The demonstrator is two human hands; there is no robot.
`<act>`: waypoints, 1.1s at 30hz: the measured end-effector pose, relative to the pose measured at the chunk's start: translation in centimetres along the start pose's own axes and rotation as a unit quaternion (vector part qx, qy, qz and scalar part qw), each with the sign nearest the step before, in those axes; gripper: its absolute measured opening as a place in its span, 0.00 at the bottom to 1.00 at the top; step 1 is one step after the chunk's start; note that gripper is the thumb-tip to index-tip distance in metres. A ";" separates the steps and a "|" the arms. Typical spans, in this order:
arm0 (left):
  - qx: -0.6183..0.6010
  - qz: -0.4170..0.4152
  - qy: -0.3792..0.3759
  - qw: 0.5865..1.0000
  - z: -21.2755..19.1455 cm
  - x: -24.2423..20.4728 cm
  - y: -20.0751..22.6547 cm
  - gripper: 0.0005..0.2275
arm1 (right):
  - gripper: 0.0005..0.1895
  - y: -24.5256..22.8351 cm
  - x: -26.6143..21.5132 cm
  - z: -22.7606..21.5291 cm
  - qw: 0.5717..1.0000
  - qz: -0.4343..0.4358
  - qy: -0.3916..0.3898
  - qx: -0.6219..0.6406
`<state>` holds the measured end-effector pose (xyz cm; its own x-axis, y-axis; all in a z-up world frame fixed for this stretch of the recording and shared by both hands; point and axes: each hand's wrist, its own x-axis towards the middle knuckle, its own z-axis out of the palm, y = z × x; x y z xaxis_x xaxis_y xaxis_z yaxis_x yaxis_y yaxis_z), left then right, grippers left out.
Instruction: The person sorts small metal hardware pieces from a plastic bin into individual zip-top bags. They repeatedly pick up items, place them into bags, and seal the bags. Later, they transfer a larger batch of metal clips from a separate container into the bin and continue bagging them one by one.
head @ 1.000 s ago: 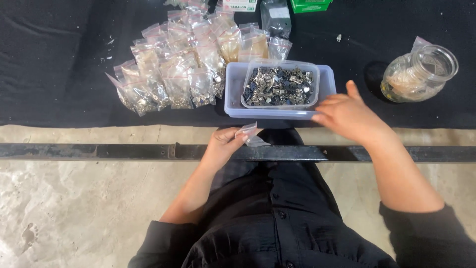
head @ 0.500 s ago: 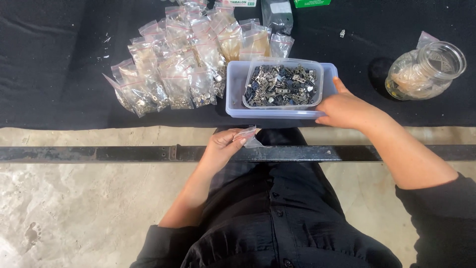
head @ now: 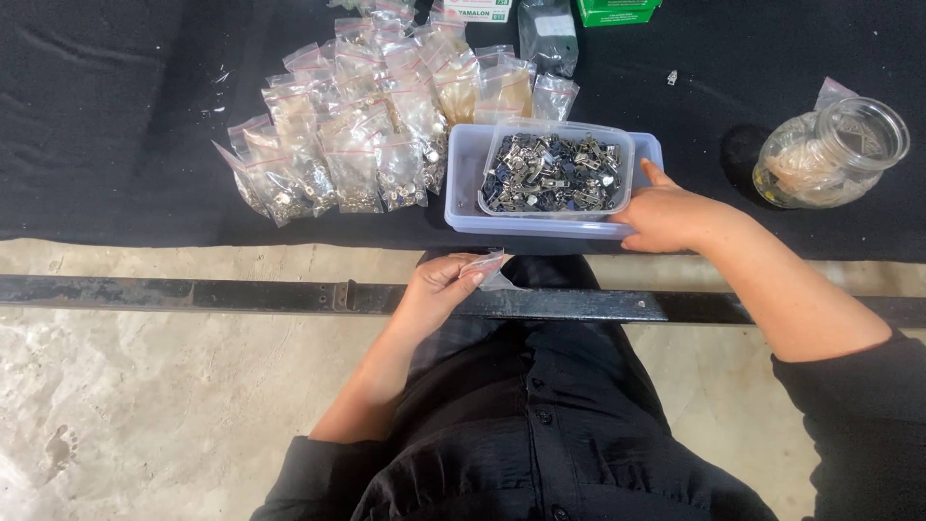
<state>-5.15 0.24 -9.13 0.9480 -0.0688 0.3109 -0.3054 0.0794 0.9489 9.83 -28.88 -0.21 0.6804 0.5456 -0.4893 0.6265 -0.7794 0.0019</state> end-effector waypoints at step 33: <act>0.192 0.033 0.001 0.981 3.6 -0.6 1.3 0.03 | 0.07 -12.2 -5.7 4.0 0.867 -0.179 0.385 0.262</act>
<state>-6.43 -3.17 -7.91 0.9250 -0.0744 0.3725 -0.3771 -0.2974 0.8771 -3.25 -23.72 -0.92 0.6562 0.6685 0.3501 0.7286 -0.4405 -0.5245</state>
